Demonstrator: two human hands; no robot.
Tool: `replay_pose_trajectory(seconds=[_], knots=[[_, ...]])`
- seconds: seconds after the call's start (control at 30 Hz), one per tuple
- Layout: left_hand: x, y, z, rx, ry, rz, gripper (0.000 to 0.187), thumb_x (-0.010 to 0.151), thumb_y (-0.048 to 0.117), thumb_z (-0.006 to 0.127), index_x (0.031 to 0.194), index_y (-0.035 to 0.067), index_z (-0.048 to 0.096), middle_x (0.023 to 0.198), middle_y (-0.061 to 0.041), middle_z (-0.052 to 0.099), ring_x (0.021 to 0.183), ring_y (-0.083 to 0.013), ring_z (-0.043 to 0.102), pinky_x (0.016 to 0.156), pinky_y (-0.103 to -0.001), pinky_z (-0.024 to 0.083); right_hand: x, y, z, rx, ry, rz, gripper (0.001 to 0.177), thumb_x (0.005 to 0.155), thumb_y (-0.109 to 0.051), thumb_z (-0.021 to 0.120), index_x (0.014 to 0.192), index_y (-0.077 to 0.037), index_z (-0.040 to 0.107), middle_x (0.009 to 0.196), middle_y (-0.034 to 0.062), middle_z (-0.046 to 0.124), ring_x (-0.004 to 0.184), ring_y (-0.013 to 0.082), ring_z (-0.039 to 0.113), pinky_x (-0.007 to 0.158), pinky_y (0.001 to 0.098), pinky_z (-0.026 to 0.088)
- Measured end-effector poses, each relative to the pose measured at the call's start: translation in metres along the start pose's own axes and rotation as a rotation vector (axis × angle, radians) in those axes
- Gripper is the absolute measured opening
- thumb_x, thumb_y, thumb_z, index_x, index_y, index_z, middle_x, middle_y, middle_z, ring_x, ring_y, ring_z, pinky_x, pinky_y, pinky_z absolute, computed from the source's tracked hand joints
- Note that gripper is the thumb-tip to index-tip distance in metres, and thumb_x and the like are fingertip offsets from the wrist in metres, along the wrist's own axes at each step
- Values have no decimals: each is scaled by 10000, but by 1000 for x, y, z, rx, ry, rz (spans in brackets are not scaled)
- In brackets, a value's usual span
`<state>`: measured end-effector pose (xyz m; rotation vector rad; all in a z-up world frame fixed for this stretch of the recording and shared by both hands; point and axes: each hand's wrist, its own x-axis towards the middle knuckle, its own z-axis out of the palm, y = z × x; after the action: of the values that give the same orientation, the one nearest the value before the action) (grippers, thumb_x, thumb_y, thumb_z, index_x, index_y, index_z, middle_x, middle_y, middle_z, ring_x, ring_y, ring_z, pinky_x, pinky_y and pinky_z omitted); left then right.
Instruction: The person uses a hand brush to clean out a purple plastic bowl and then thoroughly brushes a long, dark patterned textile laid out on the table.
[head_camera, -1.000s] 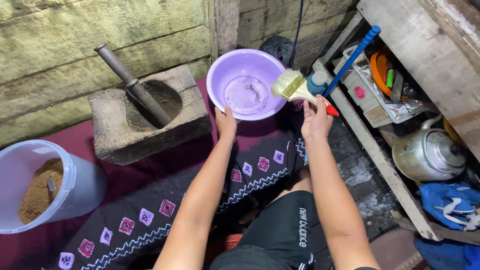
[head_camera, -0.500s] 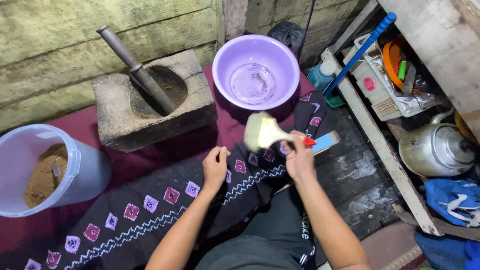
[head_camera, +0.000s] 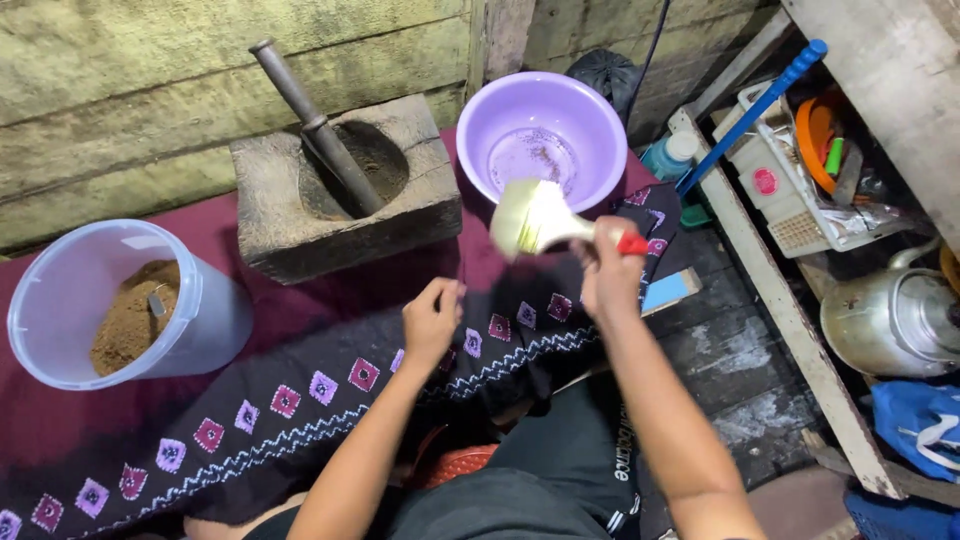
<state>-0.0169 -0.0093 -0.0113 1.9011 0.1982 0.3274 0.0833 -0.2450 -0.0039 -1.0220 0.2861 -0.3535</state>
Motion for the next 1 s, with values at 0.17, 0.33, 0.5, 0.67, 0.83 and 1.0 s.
replay_pose_trajectory(seconds=[0.17, 0.33, 0.5, 0.67, 0.83, 1.0], knots=[[74, 2, 83, -409, -214, -469, 361, 1045, 315, 525, 1266, 33, 576, 902, -206, 702, 669, -271, 742, 504, -323, 621, 114, -24, 33, -619, -154, -610, 92, 893, -93, 759, 954, -148, 717, 811, 76, 662, 811, 187, 643, 768, 338, 545], [131, 2, 121, -519, -60, -582, 527, 1048, 382, 484, 1359, -41, 432, 1051, -302, 661, 787, -388, 758, 574, -412, 644, 167, -6, 89, -774, -165, -716, 129, 836, -168, 789, 945, -236, 777, 767, 58, 704, 759, 231, 691, 723, 362, 559], [152, -29, 147, -562, 8, -525, 304, 1049, 169, 421, 1215, -86, 440, 1000, -312, 614, 755, -441, 737, 612, -432, 668, 144, 18, 107, -768, -341, -647, 60, 917, -115, 680, 925, -129, 738, 878, 113, 728, 898, 318, 719, 796, 413, 567], [149, -12, 138, -595, -3, -547, 306, 1072, 148, 361, 1240, -108, 374, 1019, -375, 602, 825, -528, 695, 707, -505, 663, 137, 29, 99, -834, -689, -433, 83, 886, -148, 722, 942, -90, 743, 888, 144, 742, 906, 335, 714, 846, 461, 553], [154, -19, 143, -604, 16, -528, 307, 1066, 144, 375, 1227, -117, 393, 979, -372, 620, 768, -532, 694, 666, -500, 677, 124, 0, 108, -845, -673, -565, 87, 920, -174, 750, 1003, -178, 776, 947, 105, 706, 945, 314, 697, 866, 400, 539], [150, -22, 145, -578, 37, -520, 302, 1065, 149, 384, 1222, -108, 407, 1000, -367, 627, 795, -519, 700, 678, -515, 674, 115, -10, 111, -909, -844, -407, 126, 886, -165, 742, 986, -93, 766, 958, 198, 734, 965, 412, 688, 885, 501, 522]])
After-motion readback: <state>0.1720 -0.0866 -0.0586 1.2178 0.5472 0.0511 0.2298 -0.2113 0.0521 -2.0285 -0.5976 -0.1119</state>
